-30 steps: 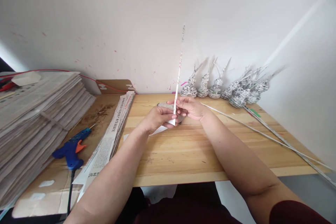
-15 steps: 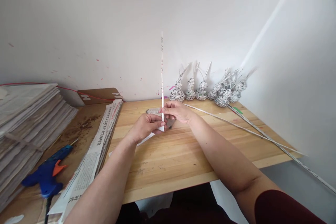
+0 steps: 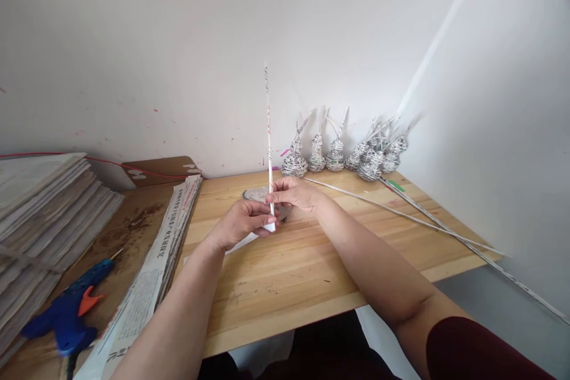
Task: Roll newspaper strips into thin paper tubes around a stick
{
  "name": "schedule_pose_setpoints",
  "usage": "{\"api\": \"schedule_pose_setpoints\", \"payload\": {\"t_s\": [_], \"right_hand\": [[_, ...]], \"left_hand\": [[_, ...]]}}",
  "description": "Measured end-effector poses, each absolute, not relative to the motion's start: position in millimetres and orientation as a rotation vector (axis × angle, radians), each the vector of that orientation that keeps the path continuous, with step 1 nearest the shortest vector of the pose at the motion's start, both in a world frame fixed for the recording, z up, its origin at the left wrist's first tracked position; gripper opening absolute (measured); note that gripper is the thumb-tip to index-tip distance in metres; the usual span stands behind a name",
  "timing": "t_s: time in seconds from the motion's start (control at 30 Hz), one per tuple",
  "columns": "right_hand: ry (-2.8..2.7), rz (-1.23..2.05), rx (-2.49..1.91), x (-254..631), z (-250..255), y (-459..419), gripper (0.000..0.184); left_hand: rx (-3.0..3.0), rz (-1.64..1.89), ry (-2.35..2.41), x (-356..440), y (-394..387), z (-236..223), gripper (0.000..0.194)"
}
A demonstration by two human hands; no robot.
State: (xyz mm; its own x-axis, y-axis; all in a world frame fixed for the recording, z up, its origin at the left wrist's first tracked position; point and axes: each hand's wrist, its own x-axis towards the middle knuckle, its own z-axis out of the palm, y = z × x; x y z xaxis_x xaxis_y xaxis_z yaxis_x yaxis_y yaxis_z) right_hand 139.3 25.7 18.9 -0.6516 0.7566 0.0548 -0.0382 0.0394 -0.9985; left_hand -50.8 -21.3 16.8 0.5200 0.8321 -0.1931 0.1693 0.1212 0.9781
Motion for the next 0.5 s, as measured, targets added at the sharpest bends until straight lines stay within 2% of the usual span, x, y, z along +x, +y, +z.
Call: {"api": "schedule_pose_setpoints", "payload": {"t_s": [0.2,0.5], "right_hand": [[-1.829,1.831,-0.578,144.0,19.1,25.7,0.032],[-1.692,1.745,-0.72,136.9,20.1,23.6,0.031]], "left_hand": [[1.424,0.577,0.897,-53.9,-21.3,16.8,0.032],[1.378,0.604,0.96,-51.2,-21.0,17.3,0.029]]}}
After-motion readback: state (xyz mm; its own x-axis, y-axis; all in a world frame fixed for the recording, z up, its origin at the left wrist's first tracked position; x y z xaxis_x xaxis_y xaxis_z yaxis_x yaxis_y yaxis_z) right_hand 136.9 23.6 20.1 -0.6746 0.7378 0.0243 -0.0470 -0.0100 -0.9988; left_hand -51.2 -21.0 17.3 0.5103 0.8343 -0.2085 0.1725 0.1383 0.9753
